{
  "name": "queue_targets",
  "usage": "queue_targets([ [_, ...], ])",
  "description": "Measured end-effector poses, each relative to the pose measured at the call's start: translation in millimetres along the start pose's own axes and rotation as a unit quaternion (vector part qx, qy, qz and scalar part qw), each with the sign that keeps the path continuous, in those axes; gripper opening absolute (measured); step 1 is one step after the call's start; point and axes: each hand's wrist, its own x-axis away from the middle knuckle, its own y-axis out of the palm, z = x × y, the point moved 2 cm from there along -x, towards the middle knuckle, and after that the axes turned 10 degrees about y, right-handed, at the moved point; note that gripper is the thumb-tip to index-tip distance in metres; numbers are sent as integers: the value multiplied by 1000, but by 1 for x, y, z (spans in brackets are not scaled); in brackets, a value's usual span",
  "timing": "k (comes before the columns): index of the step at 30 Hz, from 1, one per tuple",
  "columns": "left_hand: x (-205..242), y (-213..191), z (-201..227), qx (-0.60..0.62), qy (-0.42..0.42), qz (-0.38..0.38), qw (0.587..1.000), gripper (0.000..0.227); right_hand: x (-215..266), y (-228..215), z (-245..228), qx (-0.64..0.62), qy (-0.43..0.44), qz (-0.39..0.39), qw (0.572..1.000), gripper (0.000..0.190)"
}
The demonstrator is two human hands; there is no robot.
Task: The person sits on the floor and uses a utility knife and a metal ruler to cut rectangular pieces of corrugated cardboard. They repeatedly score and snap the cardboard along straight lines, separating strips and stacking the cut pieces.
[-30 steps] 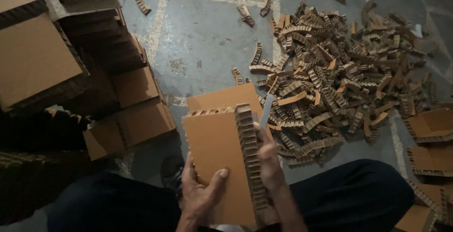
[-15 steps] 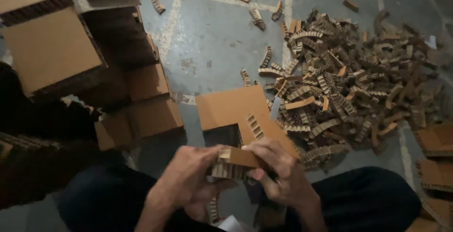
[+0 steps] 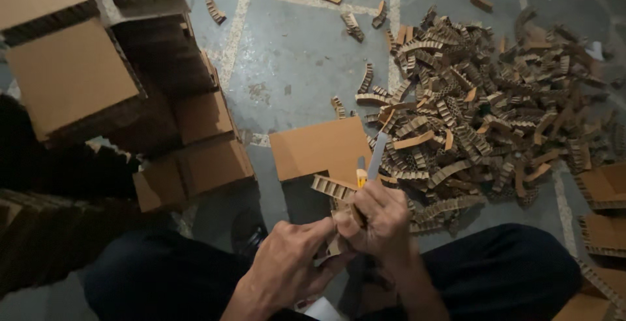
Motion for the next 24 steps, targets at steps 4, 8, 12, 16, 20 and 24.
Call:
queue_targets([
  [4,-7,-11,1,-3,-18,-35,999,32,2,7,-4,38,42,15,998,31],
  [8,-14,-17,3,-14,-66,-111,992,34,-2,6,-7,55,33,21,998,31],
  [12,-21,-19,6,-19,-31,-110,993,33,0,6,-5,31,137,67,988,36],
  [16,-29,-15,5,-25,-58,-130,990,32,8,9,11,45,159,80,983,36],
  [20,-30,4,15,-92,-19,-127,987,22,4,15,51,210,258,55,941,35],
  [24,-28,-13,3,-1,3,-77,997,33,16,0,56,11,411,51,910,48],
])
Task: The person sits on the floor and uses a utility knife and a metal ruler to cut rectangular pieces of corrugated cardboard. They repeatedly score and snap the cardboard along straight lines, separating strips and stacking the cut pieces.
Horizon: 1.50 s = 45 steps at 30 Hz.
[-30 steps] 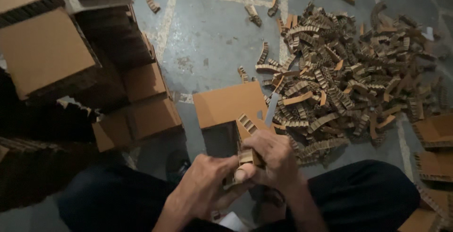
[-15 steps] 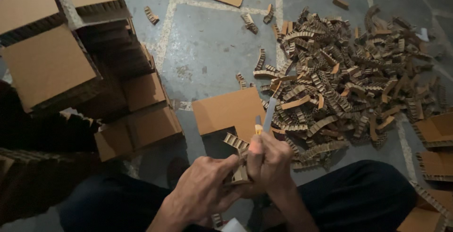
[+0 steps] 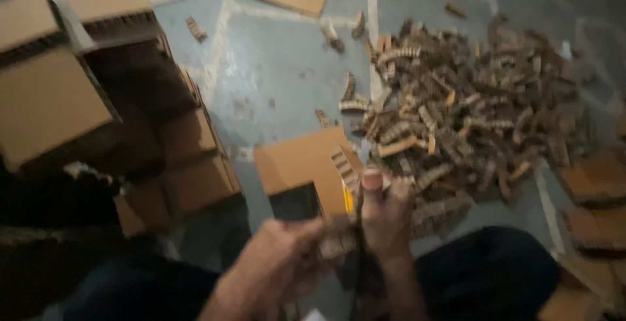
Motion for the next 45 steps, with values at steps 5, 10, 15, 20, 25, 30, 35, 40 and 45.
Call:
queue_targets([
  [5,3,-30,-13,47,50,45,997,37,10,-48,-18,-206,-157,-91,962,60],
  [10,6,-47,-8,89,-4,42,995,36,13,-45,-32,-19,-355,-66,932,63],
  [15,3,-45,-5,125,24,14,992,37,12,-33,-20,-10,-340,-132,931,61],
  [20,3,-41,-1,104,35,30,993,35,15,-25,-9,16,-357,-63,932,52],
  [25,4,-38,1,82,-1,38,996,35,15,-9,-2,-7,-264,36,964,49],
  [30,16,-29,8,124,-2,49,991,36,-3,-17,5,-116,-80,170,975,51],
  [35,20,-26,-1,85,-42,121,988,44,-31,-45,24,-575,124,55,807,55],
  [40,26,-19,-11,84,-25,164,983,40,-53,-64,53,-682,105,31,723,60],
  [45,47,-21,-26,77,-10,189,979,39,-76,-82,81,-728,112,59,673,59],
])
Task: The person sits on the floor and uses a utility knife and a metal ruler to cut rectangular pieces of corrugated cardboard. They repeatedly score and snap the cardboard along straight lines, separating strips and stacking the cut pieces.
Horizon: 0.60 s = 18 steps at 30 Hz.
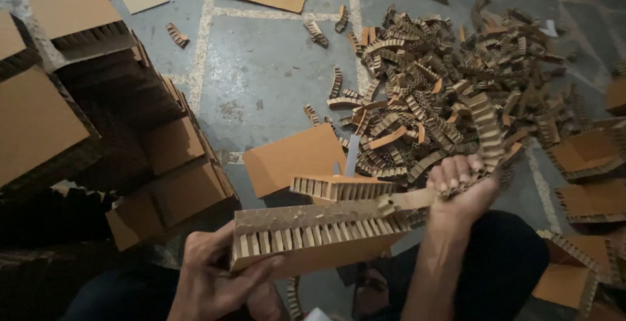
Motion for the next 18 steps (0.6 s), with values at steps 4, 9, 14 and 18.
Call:
queue_targets([
  [4,20,-18,0,-106,-62,65,990,54,-22,15,-27,218,-161,119,955,43],
  [9,14,-33,-2,-40,-164,61,984,47,-1,56,-25,549,-276,-25,788,72],
  [14,-6,-26,-2,95,-179,62,977,36,70,58,21,355,-122,-392,840,97],
  [18,-7,-22,-7,134,-256,85,954,38,91,50,28,334,-71,-441,830,101],
])
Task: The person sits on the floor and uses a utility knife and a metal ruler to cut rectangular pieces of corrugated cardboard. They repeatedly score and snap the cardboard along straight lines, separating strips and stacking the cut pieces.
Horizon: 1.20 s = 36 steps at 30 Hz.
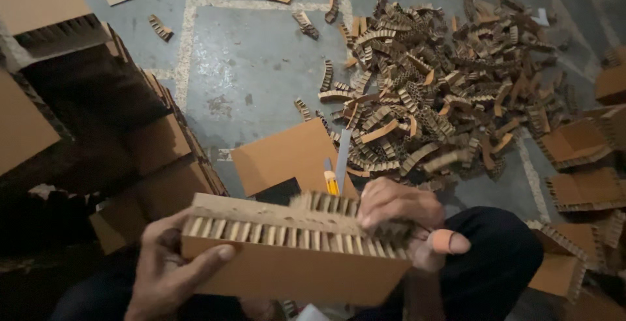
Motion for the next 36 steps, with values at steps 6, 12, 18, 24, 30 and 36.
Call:
queue_targets([
  [6,-3,2,-11,32,53,-34,997,36,17,-23,18,-50,5,31,998,84],
  [12,-7,0,-5,-7,51,27,998,34,7,-63,12,-73,-38,370,925,70],
  [18,-28,18,39,-165,45,-115,979,43,-25,-46,-51,417,81,292,857,94],
  [24,-69,72,76,-365,134,-314,866,36,-36,30,-15,295,165,-105,935,110],
  [30,-62,59,53,-292,401,-25,868,68,-25,36,22,20,329,44,943,69],
  [36,-22,65,-25,36,43,-42,998,48,-9,26,43,-121,268,144,945,43],
])
